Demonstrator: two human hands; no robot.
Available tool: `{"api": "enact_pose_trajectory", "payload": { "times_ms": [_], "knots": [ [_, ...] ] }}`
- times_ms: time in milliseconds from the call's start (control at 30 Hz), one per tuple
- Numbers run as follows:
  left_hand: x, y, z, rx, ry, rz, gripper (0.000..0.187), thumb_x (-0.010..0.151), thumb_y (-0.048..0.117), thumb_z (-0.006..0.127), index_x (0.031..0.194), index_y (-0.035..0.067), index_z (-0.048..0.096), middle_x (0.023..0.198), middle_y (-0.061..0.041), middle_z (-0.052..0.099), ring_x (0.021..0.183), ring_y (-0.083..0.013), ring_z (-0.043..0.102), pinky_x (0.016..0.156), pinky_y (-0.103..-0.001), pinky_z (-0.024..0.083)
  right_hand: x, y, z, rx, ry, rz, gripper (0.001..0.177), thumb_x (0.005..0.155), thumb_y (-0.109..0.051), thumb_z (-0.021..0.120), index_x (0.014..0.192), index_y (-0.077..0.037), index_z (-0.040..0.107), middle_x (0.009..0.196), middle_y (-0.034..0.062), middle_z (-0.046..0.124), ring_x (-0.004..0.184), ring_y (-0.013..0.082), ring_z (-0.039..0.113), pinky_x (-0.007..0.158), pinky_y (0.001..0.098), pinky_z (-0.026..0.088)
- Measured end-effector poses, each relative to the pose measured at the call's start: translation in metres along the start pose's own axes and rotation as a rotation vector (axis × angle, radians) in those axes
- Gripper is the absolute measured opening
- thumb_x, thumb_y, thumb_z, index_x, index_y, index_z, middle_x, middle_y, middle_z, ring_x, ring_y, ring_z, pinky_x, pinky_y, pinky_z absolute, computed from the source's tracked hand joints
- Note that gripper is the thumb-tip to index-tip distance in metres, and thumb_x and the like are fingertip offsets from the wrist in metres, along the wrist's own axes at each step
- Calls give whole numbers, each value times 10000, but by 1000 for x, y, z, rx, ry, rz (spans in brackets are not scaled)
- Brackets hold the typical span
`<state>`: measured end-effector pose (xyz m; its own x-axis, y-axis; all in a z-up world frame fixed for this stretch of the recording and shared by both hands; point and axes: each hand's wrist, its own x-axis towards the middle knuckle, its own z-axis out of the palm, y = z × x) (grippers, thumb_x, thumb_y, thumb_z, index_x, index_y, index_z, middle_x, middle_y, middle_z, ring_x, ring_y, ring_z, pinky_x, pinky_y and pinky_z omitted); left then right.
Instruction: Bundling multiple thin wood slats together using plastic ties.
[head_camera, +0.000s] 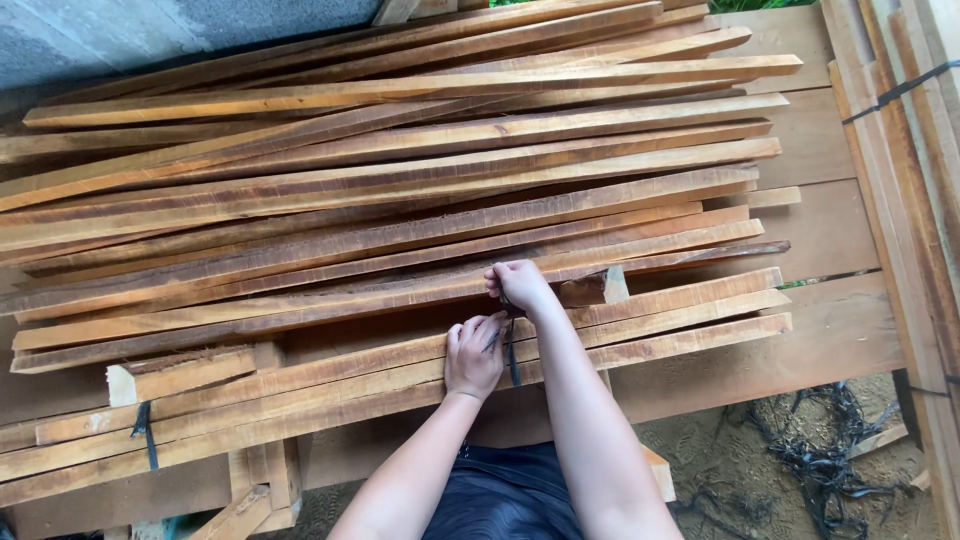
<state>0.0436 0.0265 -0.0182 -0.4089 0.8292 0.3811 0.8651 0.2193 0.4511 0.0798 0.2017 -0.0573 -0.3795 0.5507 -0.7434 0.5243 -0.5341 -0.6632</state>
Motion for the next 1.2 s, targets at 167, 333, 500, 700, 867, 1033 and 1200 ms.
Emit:
{"api": "enact_pose_trajectory", "payload": {
  "times_ms": [167, 333, 500, 700, 867, 1033, 1200],
  "knots": [
    [-2, -4, 6, -17, 3, 35, 101, 998, 325, 601, 1003, 278, 690, 1001, 110, 706, 1066, -112, 633, 900, -340, 460, 7, -3, 8, -2, -20, -7, 332, 1030, -217, 524, 879, -27, 751, 698, 79, 736, 598, 150, 738, 526, 208, 561],
    [-5, -6, 8, 24, 2, 58, 117, 980, 324, 612, 973, 267, 715, 1069, 105, 704, 1047, -122, 623, 872, -338, 449, -56, -30, 5, -171, 267, -144, 634, 932, -754, 541, 806, -211, 843, 734, 51, 765, 854, 238, 763, 812, 337, 569],
    [-11, -5, 10, 14, -49, 28, 236, 1045, 376, 513, 1179, 313, 696, 1151, 120, 701, 1087, -120, 614, 934, -357, 442, -136, -3, 8, 408, 538, -498, 676, 1152, -381, 165, 1148, -6, 727, 1362, 247, 642, 1276, 384, 587, 1152, 494, 396],
    [-12, -7, 13, 14, -42, 36, 234, 1045, 347, 523, 1190, 299, 700, 1171, 95, 707, 1104, -147, 616, 938, -374, 451, -174, 66, 1, 9, 465, -360, 233, 1025, -153, 588, 1212, -114, 723, 730, 93, 760, 716, 197, 725, 651, 340, 602],
    [-14, -8, 17, 3, -47, 25, 252, 1042, 365, 514, 1215, 303, 688, 1178, 102, 700, 1122, -146, 611, 950, -372, 447, -172, 27, -3, 91, 275, -559, 344, 973, -23, 546, 1277, -85, 692, 1052, 146, 667, 979, 243, 615, 806, 383, 507],
    [-13, -6, 16, 6, -13, 10, 232, 1031, 365, 529, 1191, 320, 691, 1149, 108, 699, 1100, -144, 618, 929, -366, 462, -154, -47, -3, 450, 27, -858, 524, 971, -228, 497, 1450, -24, 555, 1515, 133, 563, 1241, 206, 601, 996, 344, 490],
    [-12, -8, 16, -3, -31, -22, 263, 1058, 394, 489, 1192, 311, 699, 1142, 102, 704, 1107, -143, 623, 936, -355, 466, -150, -11, 1, -47, 515, -534, 173, 1010, -190, 612, 1050, -174, 780, 830, 28, 779, 719, 162, 733, 700, 296, 566]
  ]
}}
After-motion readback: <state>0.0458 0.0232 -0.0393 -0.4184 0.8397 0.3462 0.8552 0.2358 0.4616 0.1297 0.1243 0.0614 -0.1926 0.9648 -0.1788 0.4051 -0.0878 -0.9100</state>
